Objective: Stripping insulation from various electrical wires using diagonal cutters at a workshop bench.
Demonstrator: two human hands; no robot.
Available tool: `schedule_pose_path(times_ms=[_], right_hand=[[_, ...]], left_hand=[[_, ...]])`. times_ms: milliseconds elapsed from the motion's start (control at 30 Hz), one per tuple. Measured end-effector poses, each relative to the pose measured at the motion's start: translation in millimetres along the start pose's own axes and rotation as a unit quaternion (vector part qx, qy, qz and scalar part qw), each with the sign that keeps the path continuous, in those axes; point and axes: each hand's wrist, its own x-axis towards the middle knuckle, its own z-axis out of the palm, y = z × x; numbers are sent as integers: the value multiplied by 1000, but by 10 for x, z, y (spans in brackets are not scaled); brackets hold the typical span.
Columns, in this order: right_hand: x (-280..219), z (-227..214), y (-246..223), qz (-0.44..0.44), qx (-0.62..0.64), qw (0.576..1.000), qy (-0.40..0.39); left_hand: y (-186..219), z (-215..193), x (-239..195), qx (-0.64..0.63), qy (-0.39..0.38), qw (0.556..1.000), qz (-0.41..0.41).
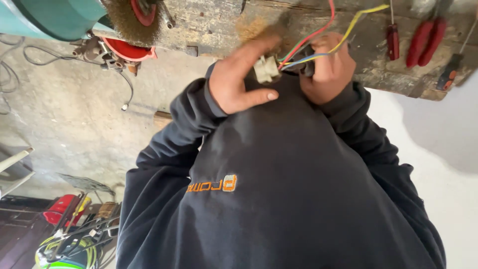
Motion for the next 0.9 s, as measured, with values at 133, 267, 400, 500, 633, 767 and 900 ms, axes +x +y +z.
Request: schedule_pose_path(times_ms=[133,267,400,500,633,767,900], right_hand=[[3,3,-51,21,6,1000,0],[113,-40,-87,-9,89,995,39],[110,-80,-3,-10,194,981,3],[-44,63,188,17,111,993,-27],[-146,162,334,75,3,996,-52],[-313,288,470,113,-47,988,-91],[-426,333,484,107,-105,984,-93]], left_hand=[[124,4,-26,-56,-34,988,-139],[-56,4,-77,-142,-56,988,6],[-158,54,-135,-278,-84,956,43],[-138,33,-77,-255,-100,960,64],[-208,70,-103,-329,-125,935,27],[-223,130,-151,-375,-132,918,6],[-195,170,-110,-462,-135,876,-29]])
